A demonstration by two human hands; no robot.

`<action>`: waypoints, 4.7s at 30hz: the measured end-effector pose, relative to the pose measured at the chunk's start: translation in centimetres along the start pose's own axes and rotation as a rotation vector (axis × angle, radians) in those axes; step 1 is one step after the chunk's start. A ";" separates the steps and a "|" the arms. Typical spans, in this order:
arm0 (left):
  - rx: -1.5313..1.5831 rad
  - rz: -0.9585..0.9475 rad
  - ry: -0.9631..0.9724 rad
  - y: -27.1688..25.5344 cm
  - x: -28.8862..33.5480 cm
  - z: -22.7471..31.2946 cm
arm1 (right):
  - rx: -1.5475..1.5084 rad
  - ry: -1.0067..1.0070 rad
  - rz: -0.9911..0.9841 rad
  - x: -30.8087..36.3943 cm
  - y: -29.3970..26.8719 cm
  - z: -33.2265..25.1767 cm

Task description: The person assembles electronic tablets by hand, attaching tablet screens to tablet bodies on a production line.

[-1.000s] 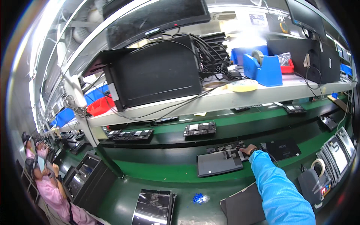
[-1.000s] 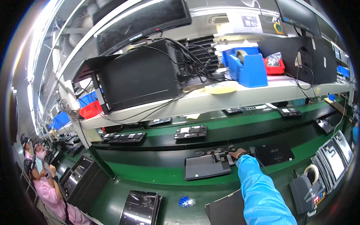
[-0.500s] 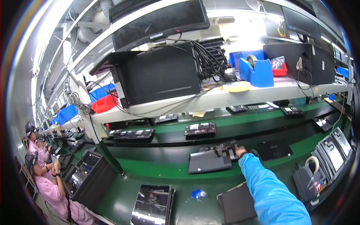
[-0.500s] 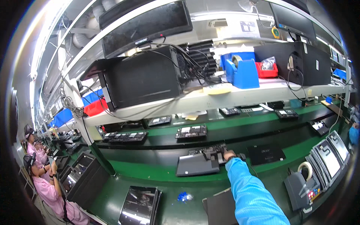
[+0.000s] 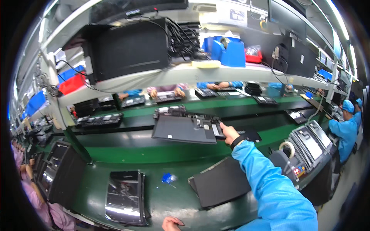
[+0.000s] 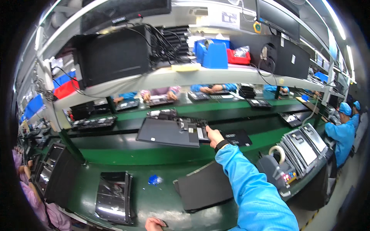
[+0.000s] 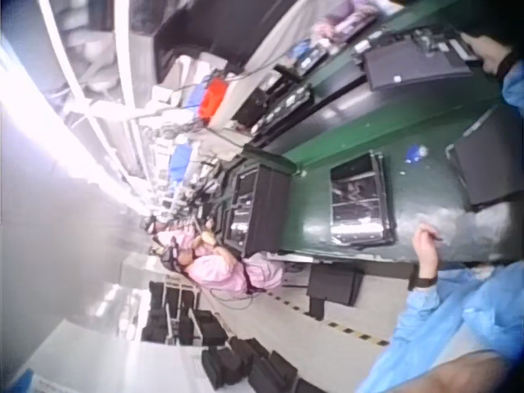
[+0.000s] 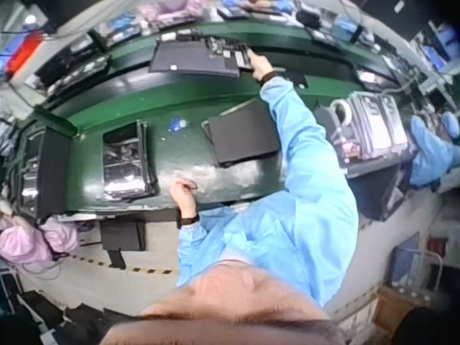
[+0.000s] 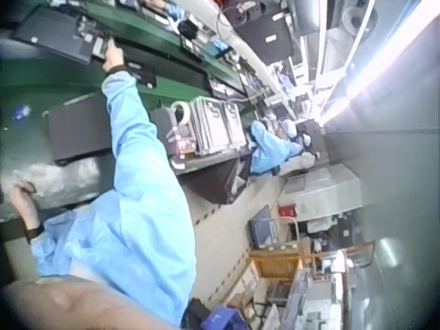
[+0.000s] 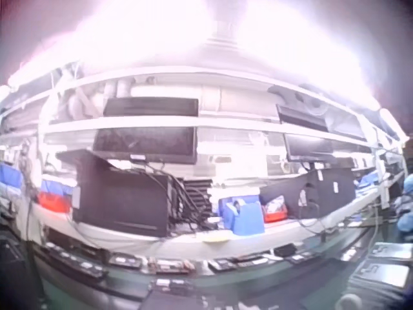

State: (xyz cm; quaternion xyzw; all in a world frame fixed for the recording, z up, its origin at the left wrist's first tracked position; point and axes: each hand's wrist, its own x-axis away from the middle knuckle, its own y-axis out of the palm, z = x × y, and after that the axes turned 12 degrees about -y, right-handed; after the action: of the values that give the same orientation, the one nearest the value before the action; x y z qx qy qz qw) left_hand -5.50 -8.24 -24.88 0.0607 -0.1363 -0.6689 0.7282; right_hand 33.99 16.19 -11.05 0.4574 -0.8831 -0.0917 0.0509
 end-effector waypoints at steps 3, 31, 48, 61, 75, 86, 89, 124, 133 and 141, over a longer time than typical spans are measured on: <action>0.599 -0.166 -0.394 2.7 0.6 5.0 | -0.057 0.051 -0.038 5.4 -5.8 -2.9; -0.042 -0.185 -0.487 10.4 4.5 6.9 | 0.557 -0.010 -0.211 27.6 -16.1 0.2; -1.114 -0.749 -0.129 17.8 -9.9 12.8 | -0.238 0.037 -0.296 28.6 -16.1 2.3; -1.190 -0.714 -0.462 18.9 -10.3 12.8 | -0.315 0.053 -0.307 27.7 -16.2 2.5; -1.009 -0.412 0.445 19.0 -5.3 8.0 | -0.308 0.056 -0.290 27.1 -16.1 3.3; -1.204 0.154 0.184 5.5 -21.4 3.9 | -0.279 0.016 -0.297 27.4 -16.5 3.1; -1.436 0.312 0.246 7.2 -20.6 3.7 | -0.261 0.011 -0.258 26.9 -16.6 2.8; -1.091 -0.115 0.299 17.0 -14.9 8.9 | 1.043 -0.523 0.065 20.7 -17.2 0.0; -0.942 -0.128 0.039 16.1 -6.9 6.0 | 1.194 -0.501 0.073 19.2 -16.5 1.1; -0.821 -0.084 0.102 17.1 -5.3 8.5 | 1.086 -0.564 0.160 19.9 -15.7 -1.3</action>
State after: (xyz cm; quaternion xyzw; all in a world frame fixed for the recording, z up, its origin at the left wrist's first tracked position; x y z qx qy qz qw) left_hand 8.13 -0.53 -12.71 -0.1961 0.1808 -0.6929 0.6699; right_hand 35.29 -9.07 -12.94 0.3083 -0.8146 0.2578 -0.4182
